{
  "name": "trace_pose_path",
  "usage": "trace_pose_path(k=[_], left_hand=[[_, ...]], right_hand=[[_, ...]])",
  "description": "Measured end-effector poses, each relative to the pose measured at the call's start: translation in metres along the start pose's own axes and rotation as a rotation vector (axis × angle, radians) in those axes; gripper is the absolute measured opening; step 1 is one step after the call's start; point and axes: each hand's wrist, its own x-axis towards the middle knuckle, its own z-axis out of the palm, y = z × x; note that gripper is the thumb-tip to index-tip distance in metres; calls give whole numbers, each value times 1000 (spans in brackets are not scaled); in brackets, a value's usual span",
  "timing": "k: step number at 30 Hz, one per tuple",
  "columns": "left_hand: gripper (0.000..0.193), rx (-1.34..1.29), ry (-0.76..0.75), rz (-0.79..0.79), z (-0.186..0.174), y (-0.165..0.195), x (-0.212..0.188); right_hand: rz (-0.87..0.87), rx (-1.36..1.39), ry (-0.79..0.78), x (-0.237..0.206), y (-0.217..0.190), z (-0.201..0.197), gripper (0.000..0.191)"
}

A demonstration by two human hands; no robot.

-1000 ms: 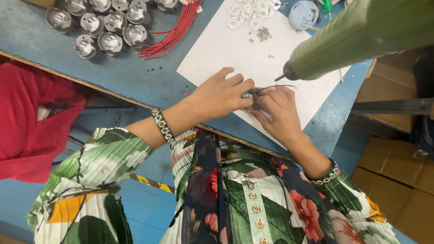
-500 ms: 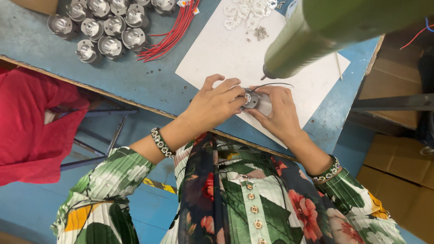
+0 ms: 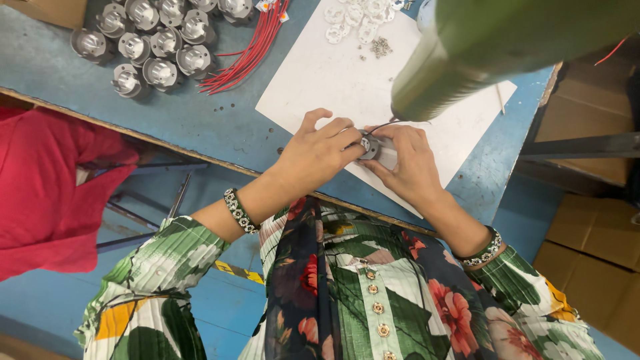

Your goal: The person assembles small electronic components by inserting wires into metal housings and securing them with a hot glue gun. They handle multiple units one at a time, applying glue to the base and pressing the components together.

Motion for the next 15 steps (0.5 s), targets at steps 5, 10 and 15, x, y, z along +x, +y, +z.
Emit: trace_pose_path(k=[5, 10, 15], left_hand=[[20, 66, 1, 26, -7, 1, -3], [21, 98, 46, 28, -12, 3, -4], [11, 152, 86, -2, -9, 0, 0]], right_hand=[[4, -6, 0, 1, 1, -1, 54], [-92, -8, -13, 3, -2, -6, 45], [-173, -95, 16, 4, -9, -8, 40]])
